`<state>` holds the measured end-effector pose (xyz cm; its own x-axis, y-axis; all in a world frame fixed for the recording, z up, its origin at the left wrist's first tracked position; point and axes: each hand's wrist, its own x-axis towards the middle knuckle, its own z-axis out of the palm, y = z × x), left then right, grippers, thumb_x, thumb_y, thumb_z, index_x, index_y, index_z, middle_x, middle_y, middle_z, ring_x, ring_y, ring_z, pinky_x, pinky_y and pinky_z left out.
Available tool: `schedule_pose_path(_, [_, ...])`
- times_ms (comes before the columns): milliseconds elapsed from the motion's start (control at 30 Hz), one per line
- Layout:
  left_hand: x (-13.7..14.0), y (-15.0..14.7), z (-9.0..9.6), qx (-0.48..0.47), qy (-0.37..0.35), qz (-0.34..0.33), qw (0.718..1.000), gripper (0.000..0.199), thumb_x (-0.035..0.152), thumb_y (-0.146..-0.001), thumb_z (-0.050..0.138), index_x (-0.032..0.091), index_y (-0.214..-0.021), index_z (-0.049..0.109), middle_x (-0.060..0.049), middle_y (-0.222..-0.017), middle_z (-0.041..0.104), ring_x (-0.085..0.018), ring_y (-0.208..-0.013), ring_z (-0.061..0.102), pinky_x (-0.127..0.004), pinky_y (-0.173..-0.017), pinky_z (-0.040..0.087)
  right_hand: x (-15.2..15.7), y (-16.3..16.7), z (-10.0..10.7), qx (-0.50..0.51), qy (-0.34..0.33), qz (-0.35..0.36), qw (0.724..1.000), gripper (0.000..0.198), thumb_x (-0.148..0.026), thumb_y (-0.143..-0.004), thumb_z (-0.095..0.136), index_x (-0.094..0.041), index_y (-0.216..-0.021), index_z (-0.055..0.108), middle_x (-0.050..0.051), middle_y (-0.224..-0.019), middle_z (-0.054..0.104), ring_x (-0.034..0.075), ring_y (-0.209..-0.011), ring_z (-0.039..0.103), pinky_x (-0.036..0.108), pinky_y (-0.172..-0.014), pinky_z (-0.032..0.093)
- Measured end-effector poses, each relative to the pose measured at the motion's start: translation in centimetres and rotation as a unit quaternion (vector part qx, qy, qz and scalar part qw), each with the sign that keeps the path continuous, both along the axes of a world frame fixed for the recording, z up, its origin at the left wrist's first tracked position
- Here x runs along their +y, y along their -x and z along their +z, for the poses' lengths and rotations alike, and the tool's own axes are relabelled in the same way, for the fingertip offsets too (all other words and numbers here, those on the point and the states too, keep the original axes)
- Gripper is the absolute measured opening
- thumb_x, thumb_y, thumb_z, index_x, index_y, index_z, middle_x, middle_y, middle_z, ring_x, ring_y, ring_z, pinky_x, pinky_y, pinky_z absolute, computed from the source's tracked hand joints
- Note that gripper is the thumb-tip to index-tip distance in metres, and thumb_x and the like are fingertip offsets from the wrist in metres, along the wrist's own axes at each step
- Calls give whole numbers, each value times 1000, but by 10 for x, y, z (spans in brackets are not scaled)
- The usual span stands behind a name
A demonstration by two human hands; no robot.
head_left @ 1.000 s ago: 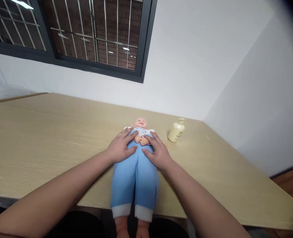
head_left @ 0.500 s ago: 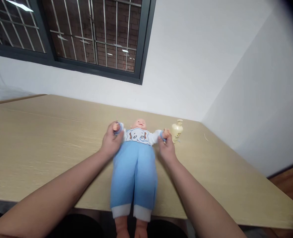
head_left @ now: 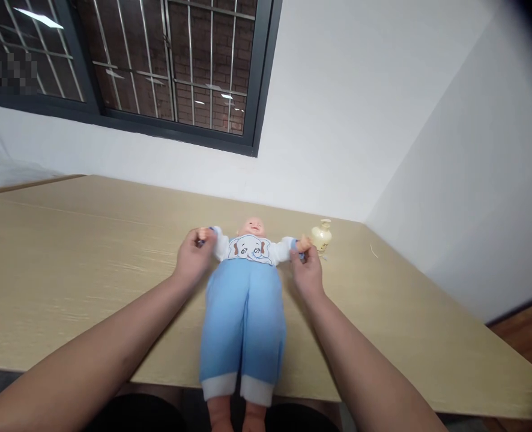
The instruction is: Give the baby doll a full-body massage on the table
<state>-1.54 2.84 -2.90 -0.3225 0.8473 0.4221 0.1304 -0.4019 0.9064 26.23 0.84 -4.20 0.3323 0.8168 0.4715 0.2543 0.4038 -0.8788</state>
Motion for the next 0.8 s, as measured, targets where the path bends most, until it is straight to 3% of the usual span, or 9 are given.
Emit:
schedule_pose_path(67, [-12, -8, 4, 128, -33, -54, 990, 41, 41, -84, 65, 22, -121, 62, -7, -122, 67, -24, -112, 64, -39, -102, 49, -10, 11, 3, -103, -31, 22, 994, 47, -43, -86, 63, -22, -128, 56, 10, -131, 64, 25, -119, 62, 45, -103, 50])
schedule_pose_path(200, [-23, -15, 4, 376, -96, -118, 914, 63, 40, -83, 65, 19, -141, 54, -12, -147, 52, -30, -138, 45, -46, -117, 34, -23, 26, 3, -273, -43, 58, 959, 56, -34, -85, 64, -25, -139, 54, 9, -148, 50, 27, -139, 46, 48, -117, 37])
schedule_pose_path(300, [-24, -15, 3, 456, -97, -119, 877, 66, 41, -83, 63, 16, -144, 52, -14, -151, 47, -32, -142, 40, -49, -118, 31, -25, 28, 2, -328, -24, 69, 942, 58, -34, -84, 63, -24, -141, 54, 10, -154, 43, 28, -144, 40, 49, -118, 35])
schedule_pose_path(433, [-25, -16, 4, 481, -101, -113, 864, 66, 41, -83, 62, 18, -144, 52, -13, -151, 48, -33, -141, 41, -49, -117, 33, -25, 27, 1, -359, -33, 85, 929, 57, -33, -86, 61, -25, -142, 53, 9, -156, 40, 29, -146, 35, 51, -120, 31])
schedule_pose_path(533, [-23, -14, 5, 449, -111, -115, 879, 63, 38, -82, 63, 22, -142, 54, -10, -147, 53, -30, -138, 46, -46, -116, 36, -19, 25, -1, -305, -44, 96, 946, 59, -34, -85, 64, -26, -142, 53, 9, -154, 43, 28, -145, 38, 51, -120, 30])
schedule_pose_path(600, [-17, -8, 5, 384, -101, -106, 912, 59, 36, -82, 64, 24, -139, 55, -9, -142, 57, -28, -132, 52, -44, -114, 38, -9, 19, -5, -195, -37, 77, 977, 61, -38, -83, 67, -23, -140, 52, 11, -148, 51, 28, -137, 48, 51, -116, 36])
schedule_pose_path(667, [-8, 1, 6, 273, -63, -70, 957, 57, 36, -81, 66, 25, -136, 56, -7, -137, 61, -27, -125, 57, -44, -110, 43, 4, 8, -8, -46, -4, 36, 998, 64, -44, -81, 68, -19, -138, 51, 13, -136, 61, 27, -123, 60, 51, -107, 46])
schedule_pose_path(733, [4, 12, 6, 119, 11, -19, 993, 51, 35, -78, 70, 26, -127, 59, -6, -127, 65, -27, -115, 62, -44, -103, 49, 15, -6, -11, 75, 45, 28, 996, 61, -46, -82, 65, -18, -134, 51, 13, -127, 67, 27, -113, 66, 51, -98, 53])
schedule_pose_path(800, [16, 24, 4, -47, 119, 8, 992, 31, 31, -75, 70, 24, -104, 64, -5, -104, 70, -25, -103, 66, -41, -91, 56, 22, -22, -13, 193, 115, 61, 972, 46, -44, -86, 60, -19, -124, 56, 13, -121, 70, 28, -105, 70, 51, -89, 58])
